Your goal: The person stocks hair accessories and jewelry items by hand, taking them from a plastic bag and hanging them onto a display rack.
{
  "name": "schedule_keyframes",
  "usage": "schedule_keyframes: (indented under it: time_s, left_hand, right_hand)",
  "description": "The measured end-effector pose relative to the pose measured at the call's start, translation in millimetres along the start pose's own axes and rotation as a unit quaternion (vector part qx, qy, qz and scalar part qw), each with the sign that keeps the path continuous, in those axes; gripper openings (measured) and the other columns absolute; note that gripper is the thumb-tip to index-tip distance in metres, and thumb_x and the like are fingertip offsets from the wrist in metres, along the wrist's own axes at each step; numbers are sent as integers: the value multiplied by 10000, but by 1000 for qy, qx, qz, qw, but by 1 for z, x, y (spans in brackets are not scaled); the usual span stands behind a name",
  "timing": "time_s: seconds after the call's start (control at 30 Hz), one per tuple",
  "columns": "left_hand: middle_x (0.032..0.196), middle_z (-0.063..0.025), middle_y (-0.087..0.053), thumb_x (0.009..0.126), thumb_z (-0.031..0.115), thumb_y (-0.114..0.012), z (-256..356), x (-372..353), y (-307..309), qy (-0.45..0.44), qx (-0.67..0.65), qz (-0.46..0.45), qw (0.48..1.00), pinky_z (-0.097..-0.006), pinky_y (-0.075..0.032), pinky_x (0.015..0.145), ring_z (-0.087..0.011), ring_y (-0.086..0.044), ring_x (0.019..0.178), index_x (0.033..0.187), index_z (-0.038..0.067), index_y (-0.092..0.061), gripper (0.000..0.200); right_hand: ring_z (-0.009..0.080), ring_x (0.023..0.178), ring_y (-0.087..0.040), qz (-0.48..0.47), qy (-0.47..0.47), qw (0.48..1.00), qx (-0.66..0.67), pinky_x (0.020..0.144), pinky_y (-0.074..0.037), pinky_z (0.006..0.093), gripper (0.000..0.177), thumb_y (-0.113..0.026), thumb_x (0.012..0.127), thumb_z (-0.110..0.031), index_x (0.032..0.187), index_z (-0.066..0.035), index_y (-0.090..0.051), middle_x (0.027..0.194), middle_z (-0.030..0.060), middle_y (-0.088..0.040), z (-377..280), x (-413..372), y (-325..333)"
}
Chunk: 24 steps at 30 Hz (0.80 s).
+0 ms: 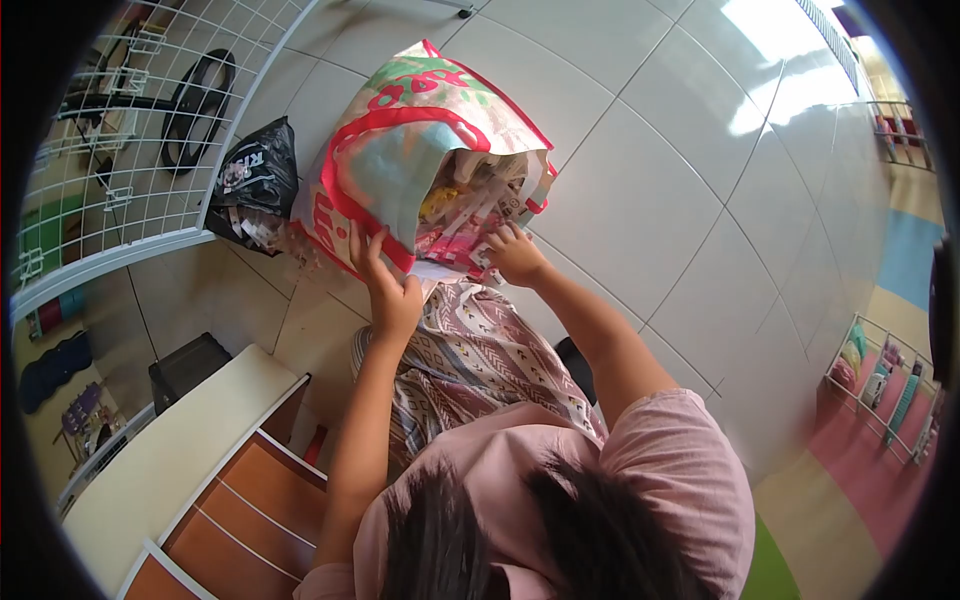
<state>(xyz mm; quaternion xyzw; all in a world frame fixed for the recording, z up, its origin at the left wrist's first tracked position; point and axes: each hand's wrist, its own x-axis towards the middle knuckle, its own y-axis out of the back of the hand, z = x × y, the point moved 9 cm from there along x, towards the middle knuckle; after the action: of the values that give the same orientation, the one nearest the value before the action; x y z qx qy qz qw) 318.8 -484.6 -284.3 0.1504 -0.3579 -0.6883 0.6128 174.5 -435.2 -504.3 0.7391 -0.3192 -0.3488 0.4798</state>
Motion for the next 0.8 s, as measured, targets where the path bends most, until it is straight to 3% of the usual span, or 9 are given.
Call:
schedule_keyframes:
  time_s: [0.07,0.17,0.27,0.37,0.47,0.67,0.8]
  left_hand:
    - [1434,-239,-145,641,-125,-437,-3,1,2,5,-24,-1,1000,-476,-148,1101,-390,-135,1360,1302,4,-304,687]
    - [1438,-235,-142,638,-123,-438,-8,2,4,9,-57,-1,998,-471,-141,1105,-381,-131,1364,1305,1,-304,692]
    - [1440,-239,-137,642,-118,-438,-6,5,4,0,-45,-3,999,-476,-154,1098,-389,-140,1359,1301,5,-311,682]
    - [1441,-250,-129,651,-113,-443,-4,7,2,-5,-20,-8,1000,-487,-181,1081,-418,-159,1345,1291,15,-324,663]
    - [1439,-249,-137,651,-111,-453,-4,6,0,-5,-10,-14,1000,-484,-180,1080,-416,-153,1348,1291,13,-328,664]
    - [1446,-231,-133,643,-99,-452,-6,3,2,-2,-21,-26,999,-474,-146,1102,-379,-137,1361,1318,2,-295,700]
    - [1434,-262,-131,663,-89,-473,-6,2,4,0,-11,-38,999,-503,-154,1084,-415,-111,1357,1319,18,-299,687]
  right_hand:
    - [251,1228,-390,-41,-12,999,-4,1095,-192,516,243,-558,748,-178,958,-105,-657,1307,83,-447,5,-3,-12]
    - [257,1205,-412,-3,-13,999,-41,1080,-214,510,253,-564,733,-179,956,-101,-654,1266,80,-483,4,-7,7]
    - [252,1201,-421,116,35,992,17,1061,-239,498,252,-547,751,-193,961,-99,-651,1229,76,-511,-5,4,40]
    - [240,1194,-432,132,73,988,-34,1049,-254,483,255,-527,772,-215,964,-105,-653,1207,54,-528,-17,31,34]
    - [230,1188,-436,185,39,979,-81,1056,-255,475,238,-509,785,-232,939,-125,-654,1194,31,-532,-13,52,13]
    - [215,1183,-440,134,54,972,-184,1068,-255,466,280,-528,768,-222,1033,-147,-581,1164,13,-541,-17,53,12]
    - [209,1051,-524,101,63,980,-161,942,-372,433,232,-538,767,-214,985,-136,-547,1008,21,-583,-15,40,20]
